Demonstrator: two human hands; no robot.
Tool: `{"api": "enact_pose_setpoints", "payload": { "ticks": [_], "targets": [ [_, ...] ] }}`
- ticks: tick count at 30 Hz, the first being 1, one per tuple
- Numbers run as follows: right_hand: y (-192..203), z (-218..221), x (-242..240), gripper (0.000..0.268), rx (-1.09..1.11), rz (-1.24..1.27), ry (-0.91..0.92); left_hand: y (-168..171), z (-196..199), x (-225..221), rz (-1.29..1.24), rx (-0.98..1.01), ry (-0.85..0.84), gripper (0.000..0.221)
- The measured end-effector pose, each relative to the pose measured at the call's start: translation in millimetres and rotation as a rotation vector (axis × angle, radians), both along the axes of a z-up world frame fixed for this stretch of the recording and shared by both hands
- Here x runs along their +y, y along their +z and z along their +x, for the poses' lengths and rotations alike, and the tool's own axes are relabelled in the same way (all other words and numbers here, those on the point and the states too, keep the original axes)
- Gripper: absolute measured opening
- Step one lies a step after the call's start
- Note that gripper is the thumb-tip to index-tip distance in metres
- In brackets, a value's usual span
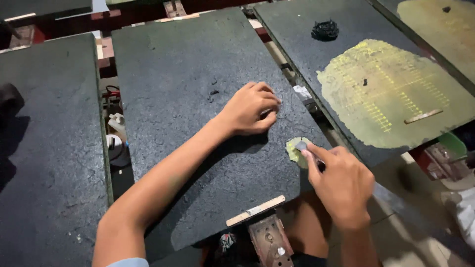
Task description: Cleaning residue and buildup from screen printing platens using a scraper and a cloth.
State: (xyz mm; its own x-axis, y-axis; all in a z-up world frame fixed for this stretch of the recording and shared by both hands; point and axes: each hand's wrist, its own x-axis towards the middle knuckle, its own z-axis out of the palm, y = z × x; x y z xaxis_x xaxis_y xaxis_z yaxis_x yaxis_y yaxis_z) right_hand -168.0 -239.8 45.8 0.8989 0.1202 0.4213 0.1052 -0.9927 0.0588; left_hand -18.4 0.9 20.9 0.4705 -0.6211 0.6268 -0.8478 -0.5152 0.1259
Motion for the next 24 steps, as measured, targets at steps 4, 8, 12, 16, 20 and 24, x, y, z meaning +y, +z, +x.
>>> {"api": "enact_pose_setpoints", "payload": {
  "ticks": [4,8,12,16,20,24],
  "targets": [
    [-27.5,10.6,17.1,0.011,-0.226,-0.151,-0.011,16.1,-8.5,-10.7,0.165,0.093,0.058,0.028],
    [-38.3,11.2,32.1,0.014,-0.355,-0.224,-0.054,9.8,0.4,-16.3,0.303,-0.032,0.215,0.036],
    [-43.3,3.3,32.5,0.012,-0.376,-0.083,-0.043,3.5,6.6,-21.7,0.182,0.021,0.186,0.038],
    [-49.6,9.8,16.4,0.012,-0.336,0.165,-0.005,-19.1,14.9,-29.2,0.239,0.000,0.179,0.043],
    [-32.6,2.9,8.6,0.020,-0.268,0.407,-0.031,-9.7,11.4,-28.7,0.257,-0.133,0.183,0.036],
    [-1.0,-13.0,-2.0,0.020,-0.019,0.260,-0.154,-2.4,13.9,-38.9,0.347,-0.139,0.120,0.015]
  ]
}}
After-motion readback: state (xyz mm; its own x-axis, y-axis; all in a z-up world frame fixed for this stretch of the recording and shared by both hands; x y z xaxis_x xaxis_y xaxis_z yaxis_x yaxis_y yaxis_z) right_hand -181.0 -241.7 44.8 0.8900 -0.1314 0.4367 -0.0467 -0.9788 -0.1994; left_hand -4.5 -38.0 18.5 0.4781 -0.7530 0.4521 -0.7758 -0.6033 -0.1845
